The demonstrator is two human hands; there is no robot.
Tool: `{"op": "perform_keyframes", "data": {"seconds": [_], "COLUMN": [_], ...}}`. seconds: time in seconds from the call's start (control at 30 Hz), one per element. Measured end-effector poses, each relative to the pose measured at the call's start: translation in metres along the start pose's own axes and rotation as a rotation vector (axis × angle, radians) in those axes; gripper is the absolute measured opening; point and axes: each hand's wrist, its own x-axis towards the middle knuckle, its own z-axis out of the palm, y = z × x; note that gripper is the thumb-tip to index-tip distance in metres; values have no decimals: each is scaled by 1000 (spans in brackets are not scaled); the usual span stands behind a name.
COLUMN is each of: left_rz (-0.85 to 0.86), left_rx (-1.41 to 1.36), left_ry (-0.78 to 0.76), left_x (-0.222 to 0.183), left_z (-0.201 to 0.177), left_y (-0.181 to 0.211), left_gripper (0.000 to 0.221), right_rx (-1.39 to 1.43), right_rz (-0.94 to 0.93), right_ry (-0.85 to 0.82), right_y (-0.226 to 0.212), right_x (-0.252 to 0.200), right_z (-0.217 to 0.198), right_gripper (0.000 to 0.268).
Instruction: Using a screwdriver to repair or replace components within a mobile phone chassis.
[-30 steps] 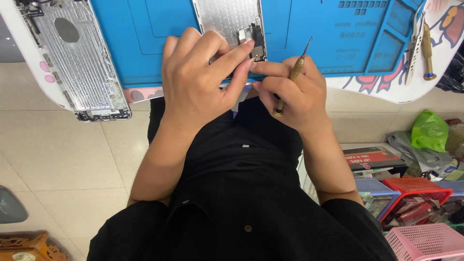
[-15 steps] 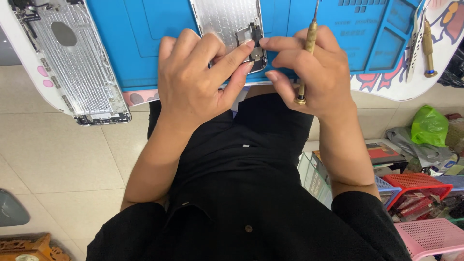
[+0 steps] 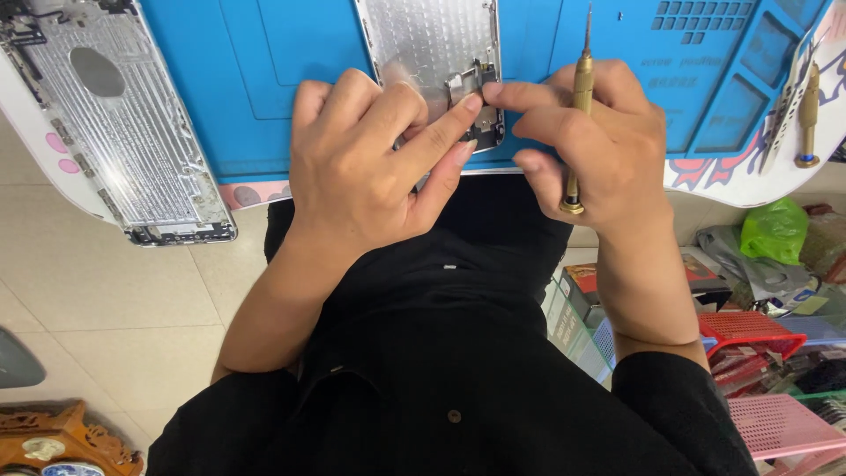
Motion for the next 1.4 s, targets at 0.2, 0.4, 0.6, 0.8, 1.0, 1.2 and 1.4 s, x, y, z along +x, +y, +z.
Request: {"op": "perform_keyframes", "data": {"seconds": [0.2, 0.4, 0.6, 0.8, 1.0, 1.2, 1.4], "left_rz": [25, -7, -1, 7, 24, 2, 25], "left_rx": [32, -9, -69, -51, -59, -70, -22], "left_ry": [-16, -69, -44, -78, -121, -137, -158], "left_x": [11, 12, 9, 11, 11, 5, 2], "left_z": [-7, -12, -11, -13, -14, -13, -12], "left_y": [3, 5, 4, 5, 1, 0, -1], "left_gripper": [31, 32, 26, 26, 41, 53, 53], "right_rx": [31, 14, 9, -4, 4, 40, 65], "right_rz": [65, 58, 49, 37, 7, -4, 10], "right_ry": [45, 65, 68, 62, 63, 58, 59], "right_y": [0, -2, 1, 2, 7, 10, 9], "right_x": [3, 4, 1, -1, -7, -11, -4], "right_z": [4, 4, 6, 5, 6, 9, 7], "right_gripper": [14, 17, 19, 20, 11, 19, 28]}}
